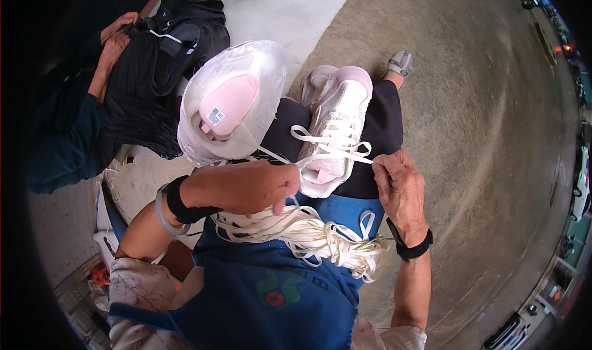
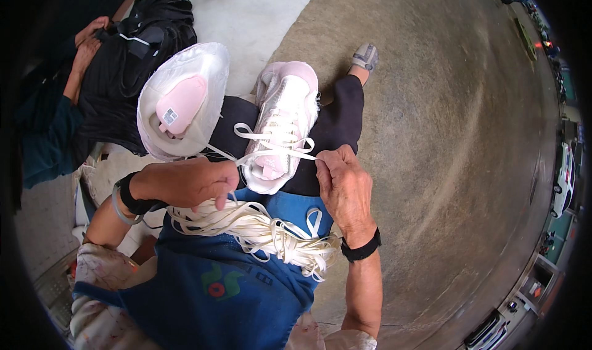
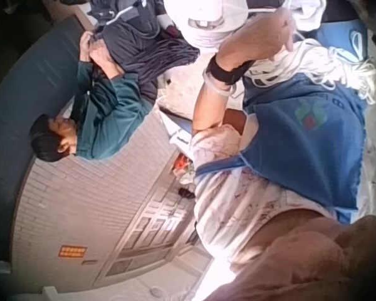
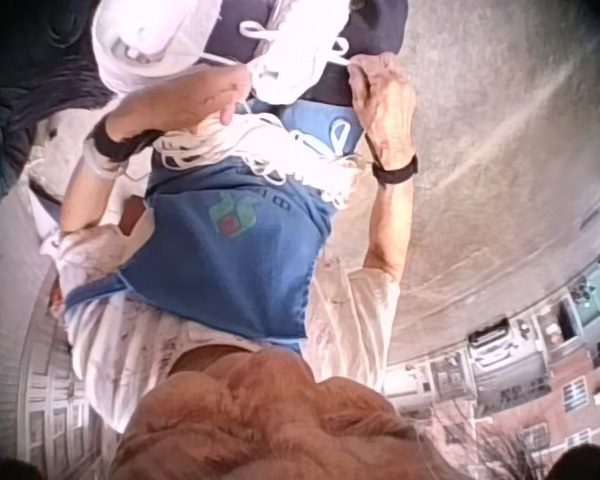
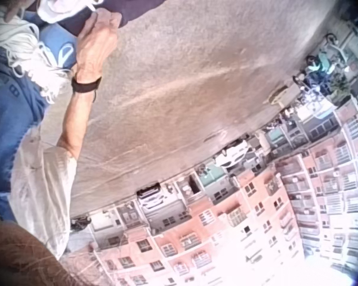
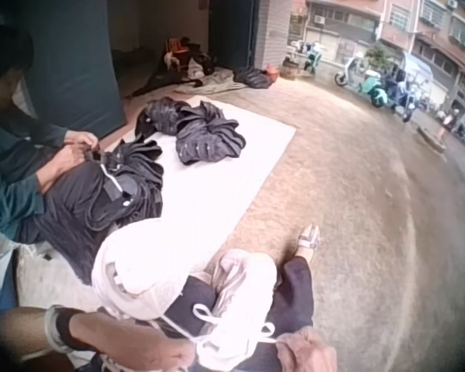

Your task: The recorder is sitting on the ground and lacing a white and pink athletic shoe using long white laces.

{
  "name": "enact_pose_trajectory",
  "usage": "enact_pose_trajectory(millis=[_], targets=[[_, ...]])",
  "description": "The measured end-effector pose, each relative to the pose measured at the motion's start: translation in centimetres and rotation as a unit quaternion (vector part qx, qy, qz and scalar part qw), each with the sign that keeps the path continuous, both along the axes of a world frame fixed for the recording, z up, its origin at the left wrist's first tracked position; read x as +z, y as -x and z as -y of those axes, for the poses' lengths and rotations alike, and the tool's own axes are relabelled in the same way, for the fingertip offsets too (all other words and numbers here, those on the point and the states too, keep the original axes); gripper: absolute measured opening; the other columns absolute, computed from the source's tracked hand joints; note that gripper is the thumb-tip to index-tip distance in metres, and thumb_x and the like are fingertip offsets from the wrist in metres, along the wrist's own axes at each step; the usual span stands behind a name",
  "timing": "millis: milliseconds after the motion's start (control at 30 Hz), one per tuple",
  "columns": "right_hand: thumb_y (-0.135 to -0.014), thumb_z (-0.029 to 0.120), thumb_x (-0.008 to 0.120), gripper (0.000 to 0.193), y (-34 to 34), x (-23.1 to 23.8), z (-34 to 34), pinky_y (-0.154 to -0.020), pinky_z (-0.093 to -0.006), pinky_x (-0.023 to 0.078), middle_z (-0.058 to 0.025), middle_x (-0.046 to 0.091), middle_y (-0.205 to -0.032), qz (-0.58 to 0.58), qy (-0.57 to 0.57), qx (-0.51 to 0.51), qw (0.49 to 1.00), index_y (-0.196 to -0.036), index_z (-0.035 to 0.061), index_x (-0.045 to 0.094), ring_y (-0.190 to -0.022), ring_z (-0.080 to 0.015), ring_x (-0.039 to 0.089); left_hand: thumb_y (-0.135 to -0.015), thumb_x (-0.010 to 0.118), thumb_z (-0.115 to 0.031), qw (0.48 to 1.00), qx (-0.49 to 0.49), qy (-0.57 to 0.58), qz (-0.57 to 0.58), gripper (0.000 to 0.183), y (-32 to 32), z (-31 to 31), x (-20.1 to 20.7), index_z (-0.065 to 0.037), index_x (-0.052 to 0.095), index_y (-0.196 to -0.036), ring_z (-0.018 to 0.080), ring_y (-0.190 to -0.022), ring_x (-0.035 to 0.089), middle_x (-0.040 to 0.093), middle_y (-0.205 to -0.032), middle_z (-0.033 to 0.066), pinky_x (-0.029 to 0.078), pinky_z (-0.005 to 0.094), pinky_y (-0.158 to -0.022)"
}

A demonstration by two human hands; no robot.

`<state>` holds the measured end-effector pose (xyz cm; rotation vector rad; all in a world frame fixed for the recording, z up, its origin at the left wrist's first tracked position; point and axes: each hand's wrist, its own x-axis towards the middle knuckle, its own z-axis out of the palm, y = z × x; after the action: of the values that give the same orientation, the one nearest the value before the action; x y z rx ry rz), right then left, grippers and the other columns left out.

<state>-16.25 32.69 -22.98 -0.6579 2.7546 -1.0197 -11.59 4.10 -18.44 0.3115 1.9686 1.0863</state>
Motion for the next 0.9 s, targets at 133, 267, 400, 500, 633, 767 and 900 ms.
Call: enact_pose_trajectory(millis=[133, 267, 400, 500, 633, 767, 900], targets=[[-0.092, 0.003, 0.060, 0.011, -0.1, 0.2, 0.1, -0.062, -0.0329, 0.048, -0.0105, 0.061, -0.083, 0.076, 0.063, -0.054, 0.994, -0.102, 0.0006, 0.063, -0.066, -0.0221, 0.057, -0.087, 0.056, -0.004, 0.927, -0.027, 0.241, -0.287, 0.015, -0.9, 1.1, 0.0, -0.001, 0.048, -0.098, 0.0371, -0.067, 0.062, 0.061, -0.070, 0.0167, 0.043, 0.0450, -0.060], [-0.097, 0.001, 0.047, 0.016, -1.1, 1.3, -0.3, -0.062, -0.0247, 0.042, -0.0024, 0.056, -0.082, 0.194, 0.123, -0.065, 0.971, -0.105, 0.0019, 0.061, -0.071, -0.0105, 0.050, -0.085, 0.054, -0.001, 0.922, 0.039, 0.173, -0.345, 0.011, -1.1, 1.5, -0.7, -0.001, 0.047, -0.093, 0.0405, -0.068, 0.059, 0.057, -0.066, 0.0158, 0.040, 0.0481, -0.062], [-0.094, -0.010, 0.048, 0.024, -2.0, 1.6, 0.1, -0.066, -0.0281, 0.047, -0.0061, 0.057, -0.084, 0.126, 0.117, 0.007, 0.985, -0.108, 0.0009, 0.064, -0.073, -0.0145, 0.054, -0.089, 0.054, -0.004, 0.915, 0.132, 0.067, -0.376, 0.006, -0.7, 0.0, -2.8, -0.001, 0.048, -0.088, 0.0415, -0.069, 0.057, 0.056, -0.068, 0.0163, 0.041, 0.0493, -0.064], [-0.086, -0.017, 0.051, 0.041, -2.6, 1.7, 0.3, -0.072, -0.0341, 0.052, -0.0125, 0.061, -0.089, 0.130, 0.066, 0.051, 0.988, -0.121, 0.0011, 0.063, -0.078, -0.0230, 0.061, -0.095, 0.054, -0.011, 0.925, 0.126, 0.079, -0.349, 0.012, -0.7, -0.3, -3.4, 0.000, 0.054, -0.089, 0.0414, -0.076, 0.060, 0.060, -0.080, 0.0185, 0.044, 0.0475, -0.065], [-0.087, -0.018, 0.049, 0.041, -3.2, 1.4, 0.6, -0.068, -0.0318, 0.051, -0.0122, 0.062, -0.091, 0.187, 0.075, -0.010, 0.979, -0.120, 0.0013, 0.063, -0.074, -0.0212, 0.060, -0.096, 0.053, -0.011, 0.948, 0.053, 0.148, -0.276, 0.013, -0.6, -0.1, -2.4, 0.001, 0.054, -0.090, 0.0408, -0.078, 0.061, 0.060, -0.084, 0.0188, 0.046, 0.0468, -0.065], [-0.094, -0.014, 0.047, 0.036, -3.0, 0.7, 0.8, -0.063, -0.0284, 0.049, -0.0080, 0.063, -0.086, 0.078, 0.096, 0.051, 0.991, -0.121, 0.0039, 0.061, -0.066, -0.0166, 0.055, -0.095, 0.053, -0.008, 0.916, 0.100, 0.140, -0.362, 0.010, -0.1, -0.6, -1.6, 0.001, 0.054, -0.090, 0.0399, -0.077, 0.061, 0.060, -0.092, 0.0186, 0.046, 0.0463, -0.064], [-0.093, -0.013, 0.050, 0.031, -3.0, 0.3, 1.2, -0.064, -0.0294, 0.051, -0.0099, 0.065, -0.087, 0.081, 0.100, 0.013, 0.992, -0.116, 0.0033, 0.064, -0.068, -0.0169, 0.059, -0.094, 0.052, -0.006, 0.908, 0.108, 0.126, -0.383, 0.008, 0.2, -0.6, -2.0, 0.001, 0.054, -0.091, 0.0389, -0.077, 0.060, 0.058, -0.098, 0.0184, 0.046, 0.0456, -0.066]])
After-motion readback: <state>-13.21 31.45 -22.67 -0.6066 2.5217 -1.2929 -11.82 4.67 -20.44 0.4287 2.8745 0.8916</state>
